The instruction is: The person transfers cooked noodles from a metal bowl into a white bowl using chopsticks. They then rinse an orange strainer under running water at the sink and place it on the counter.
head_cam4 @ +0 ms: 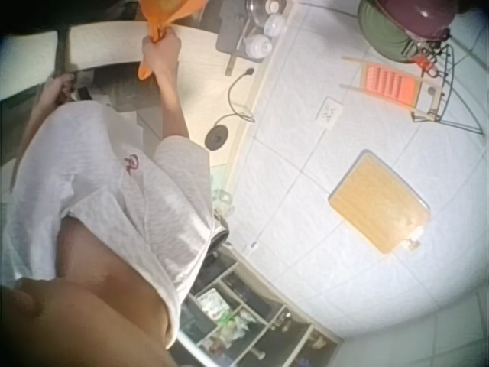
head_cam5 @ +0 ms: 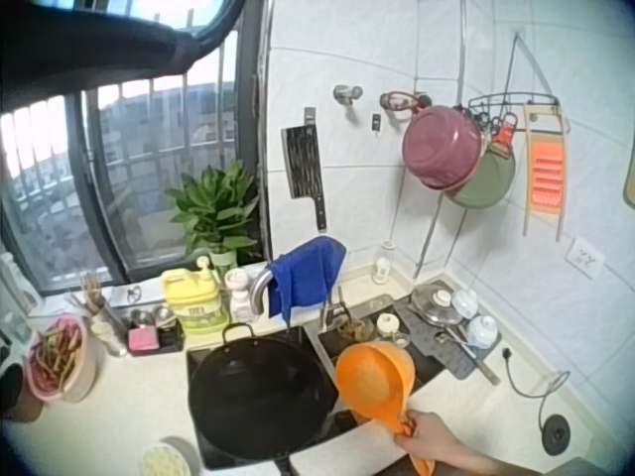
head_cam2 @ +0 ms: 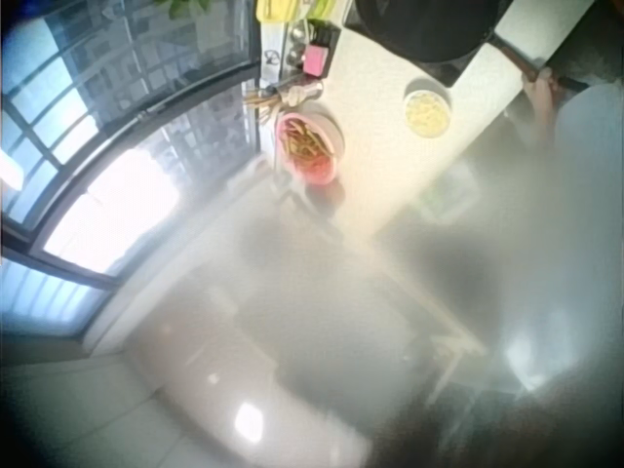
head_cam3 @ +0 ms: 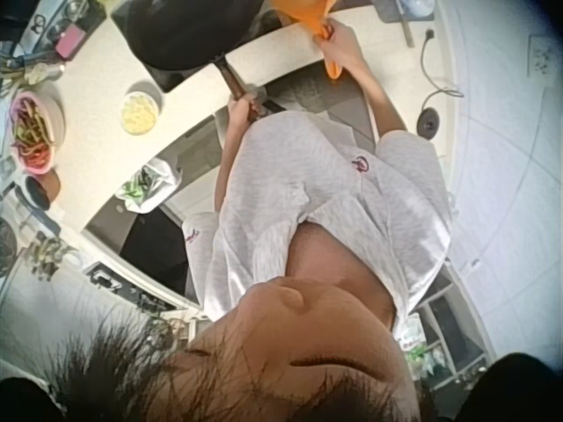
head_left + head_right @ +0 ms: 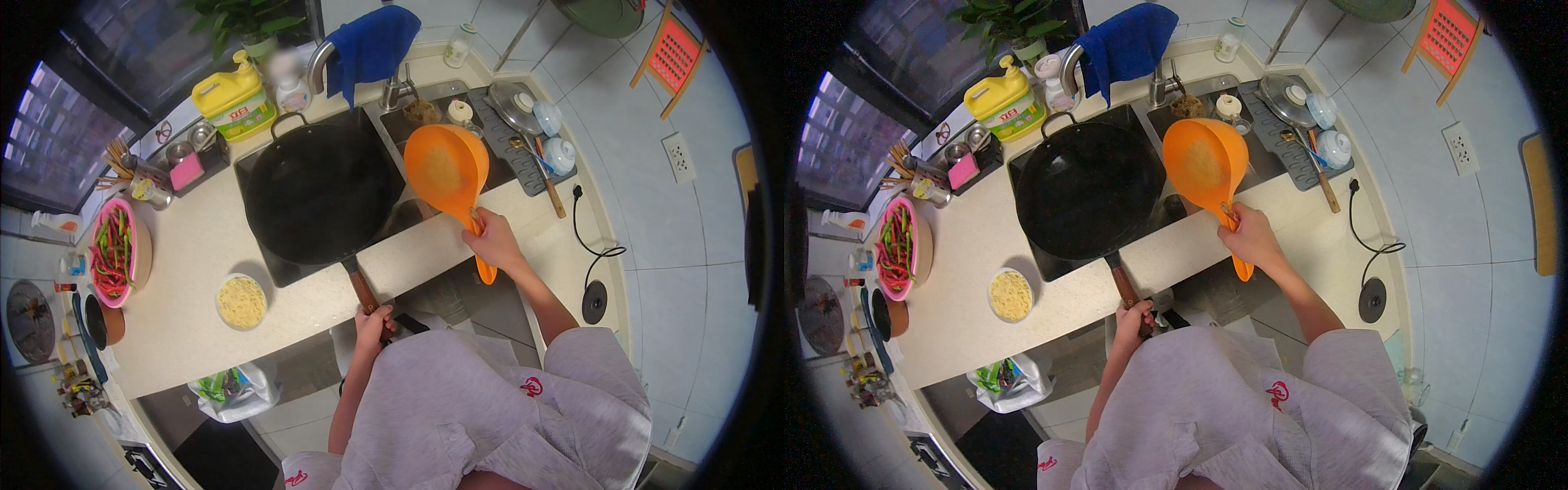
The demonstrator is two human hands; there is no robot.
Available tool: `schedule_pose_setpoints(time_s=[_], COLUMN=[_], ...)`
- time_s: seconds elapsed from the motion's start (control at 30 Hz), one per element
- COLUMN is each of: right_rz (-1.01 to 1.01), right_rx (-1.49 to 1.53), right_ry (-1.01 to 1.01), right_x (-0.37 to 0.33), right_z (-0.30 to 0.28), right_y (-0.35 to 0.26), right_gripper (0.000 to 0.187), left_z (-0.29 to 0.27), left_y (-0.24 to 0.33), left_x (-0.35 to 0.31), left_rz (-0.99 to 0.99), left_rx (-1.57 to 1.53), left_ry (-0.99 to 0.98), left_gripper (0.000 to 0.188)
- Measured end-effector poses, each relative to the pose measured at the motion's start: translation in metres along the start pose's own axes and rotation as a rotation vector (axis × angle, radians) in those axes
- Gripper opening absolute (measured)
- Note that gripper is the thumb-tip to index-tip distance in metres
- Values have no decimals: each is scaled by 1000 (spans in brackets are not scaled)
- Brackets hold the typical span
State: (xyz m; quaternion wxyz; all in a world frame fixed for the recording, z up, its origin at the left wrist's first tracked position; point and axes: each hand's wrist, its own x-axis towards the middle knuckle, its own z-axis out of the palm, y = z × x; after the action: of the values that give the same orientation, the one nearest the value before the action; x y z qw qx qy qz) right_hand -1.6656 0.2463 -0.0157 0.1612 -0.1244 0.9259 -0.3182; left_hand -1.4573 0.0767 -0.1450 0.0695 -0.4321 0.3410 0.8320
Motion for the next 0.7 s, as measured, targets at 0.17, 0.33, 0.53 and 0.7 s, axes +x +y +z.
schedule_pose_setpoints(time_s=[0.17, 0.33, 0.53, 0.7], right_rz=[-6, 10, 14, -17], right_rx=[7, 85, 42, 32], right_ry=[6, -12, -16, -8], right_x=[-1, 2, 0, 0], right_z=[-2, 3, 3, 2], right_y=[-2, 6, 4, 4], right_gripper=[25, 25, 26, 25], left_z=[-3, 0, 0, 2], left_y=[-4, -1, -2, 0], left_x=[2, 0, 0, -1], left_rz=[20, 21, 36, 27], left_rx=[-19, -15, -22, -35], left_ry=[-9, -10, -15, 1], left_gripper=[18, 17, 16, 16])
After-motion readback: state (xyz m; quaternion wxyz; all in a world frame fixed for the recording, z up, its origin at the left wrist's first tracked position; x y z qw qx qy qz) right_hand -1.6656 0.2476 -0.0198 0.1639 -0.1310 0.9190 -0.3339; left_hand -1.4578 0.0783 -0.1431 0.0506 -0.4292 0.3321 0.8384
